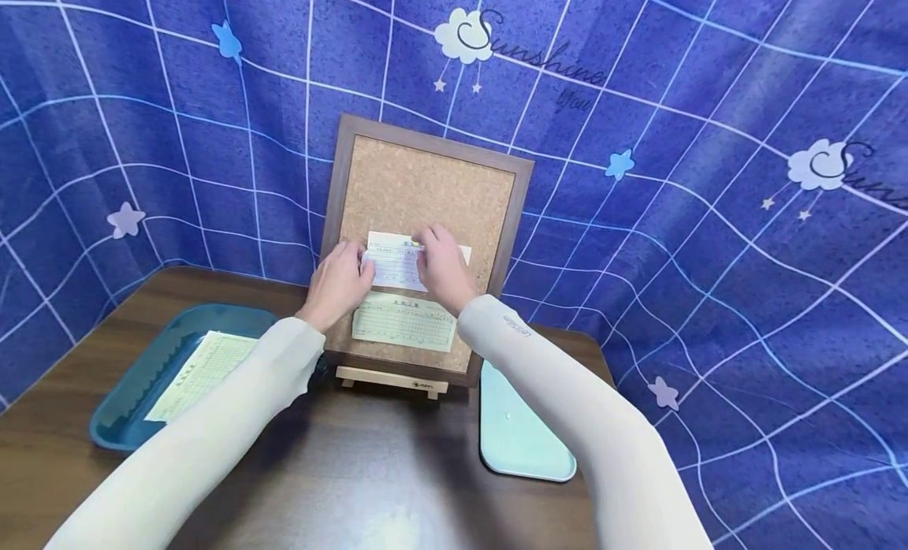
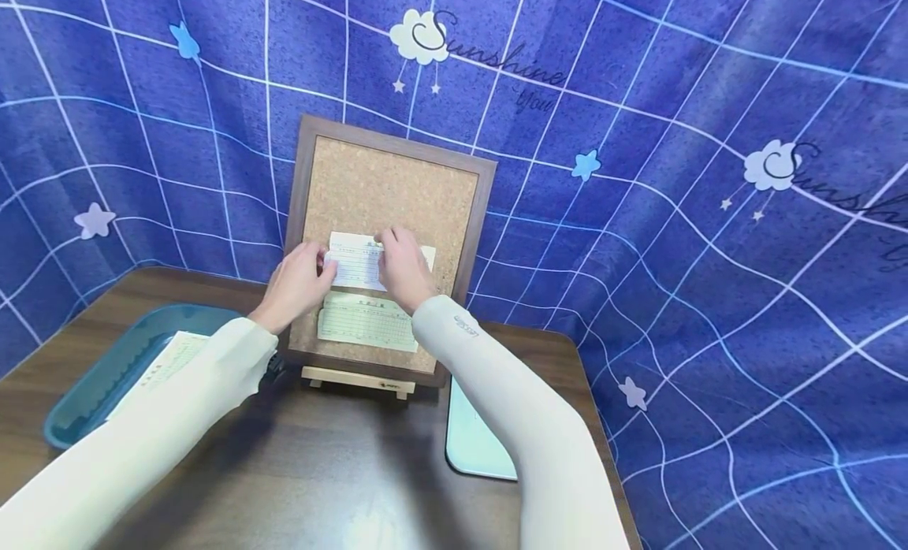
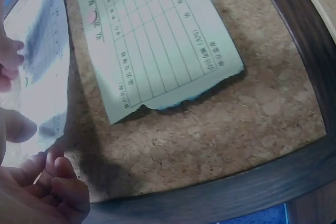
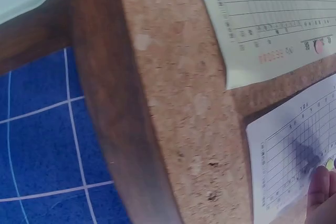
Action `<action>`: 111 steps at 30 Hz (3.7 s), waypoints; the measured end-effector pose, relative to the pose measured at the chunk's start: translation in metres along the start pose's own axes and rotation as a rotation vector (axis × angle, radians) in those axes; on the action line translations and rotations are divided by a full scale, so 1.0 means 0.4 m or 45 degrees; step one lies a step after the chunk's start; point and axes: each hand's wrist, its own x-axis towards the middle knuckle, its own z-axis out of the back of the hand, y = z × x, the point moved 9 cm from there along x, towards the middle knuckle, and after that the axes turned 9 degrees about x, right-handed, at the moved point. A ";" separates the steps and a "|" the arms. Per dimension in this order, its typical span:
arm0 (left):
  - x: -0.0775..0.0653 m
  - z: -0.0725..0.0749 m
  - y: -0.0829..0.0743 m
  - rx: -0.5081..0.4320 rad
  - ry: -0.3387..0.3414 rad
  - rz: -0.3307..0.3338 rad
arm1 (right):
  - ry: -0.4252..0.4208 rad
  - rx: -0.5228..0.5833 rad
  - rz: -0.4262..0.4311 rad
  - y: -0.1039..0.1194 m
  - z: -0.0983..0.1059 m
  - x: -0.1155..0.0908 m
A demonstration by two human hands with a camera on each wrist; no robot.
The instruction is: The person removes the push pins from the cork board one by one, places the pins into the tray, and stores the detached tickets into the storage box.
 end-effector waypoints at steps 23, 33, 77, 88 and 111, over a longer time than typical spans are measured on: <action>0.007 0.012 -0.022 -0.010 0.018 0.022 | -0.051 -0.065 -0.204 -0.008 -0.012 0.039; 0.005 0.016 -0.025 0.002 0.022 0.022 | -0.070 -0.062 -0.191 -0.008 -0.016 0.038; -0.010 0.128 0.136 0.038 -0.043 0.148 | -0.075 -0.036 0.035 -0.066 0.101 -0.065; -0.026 0.171 0.205 0.027 -0.038 0.172 | -0.049 -0.090 0.021 -0.116 0.140 -0.107; -0.090 0.291 0.339 0.132 -0.044 0.251 | -0.131 -0.071 0.051 -0.222 0.194 -0.209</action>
